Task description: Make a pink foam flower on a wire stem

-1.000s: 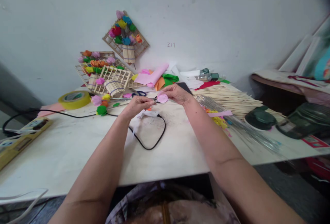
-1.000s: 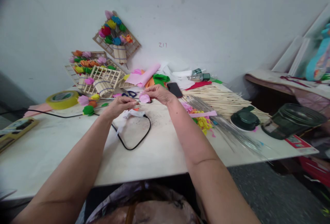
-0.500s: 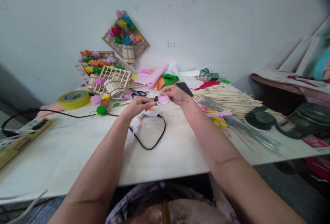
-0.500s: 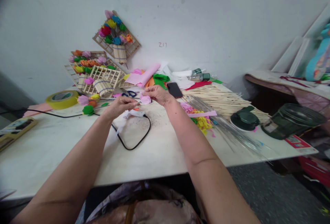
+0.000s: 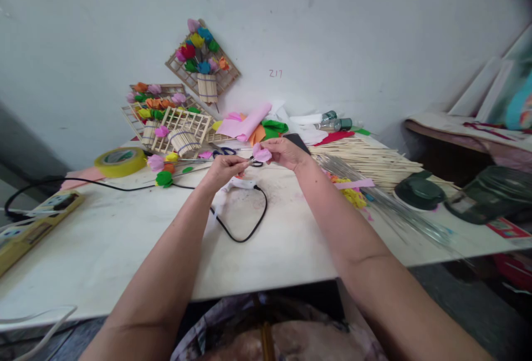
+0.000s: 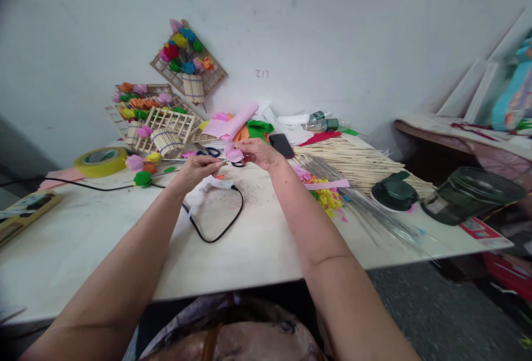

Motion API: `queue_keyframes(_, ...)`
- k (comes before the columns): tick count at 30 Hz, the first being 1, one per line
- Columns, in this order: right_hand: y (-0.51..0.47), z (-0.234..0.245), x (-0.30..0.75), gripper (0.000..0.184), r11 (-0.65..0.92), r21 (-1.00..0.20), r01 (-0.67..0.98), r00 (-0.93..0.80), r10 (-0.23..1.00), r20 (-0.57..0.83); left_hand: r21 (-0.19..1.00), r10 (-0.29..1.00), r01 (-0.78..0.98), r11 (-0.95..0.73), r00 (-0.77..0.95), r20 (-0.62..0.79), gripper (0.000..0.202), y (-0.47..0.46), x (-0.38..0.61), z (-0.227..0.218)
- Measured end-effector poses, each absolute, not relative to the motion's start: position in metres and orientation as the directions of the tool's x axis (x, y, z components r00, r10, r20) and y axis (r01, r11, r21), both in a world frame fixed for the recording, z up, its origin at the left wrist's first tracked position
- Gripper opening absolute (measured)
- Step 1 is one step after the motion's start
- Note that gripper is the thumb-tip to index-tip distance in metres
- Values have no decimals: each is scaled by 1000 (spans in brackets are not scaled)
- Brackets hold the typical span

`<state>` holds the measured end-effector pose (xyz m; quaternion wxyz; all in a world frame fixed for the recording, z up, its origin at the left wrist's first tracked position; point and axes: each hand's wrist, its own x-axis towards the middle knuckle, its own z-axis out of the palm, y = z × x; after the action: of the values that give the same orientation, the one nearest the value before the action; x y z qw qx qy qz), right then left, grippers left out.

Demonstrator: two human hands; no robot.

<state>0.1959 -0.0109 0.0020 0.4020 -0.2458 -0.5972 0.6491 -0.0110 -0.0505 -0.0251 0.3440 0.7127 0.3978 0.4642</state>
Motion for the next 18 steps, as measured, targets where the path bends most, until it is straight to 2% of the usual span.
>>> queue_keyframes(6,-9,5,197,13,97,-970,-224,-341,924,172,872,901,227,-433,111,419,32,-50,-7,-26)
queue_keyframes(18,-18,12,191,7,68,-992,-107,-435,894,109,939,940,32,-341,-5,342,38,-46,-6,-31)
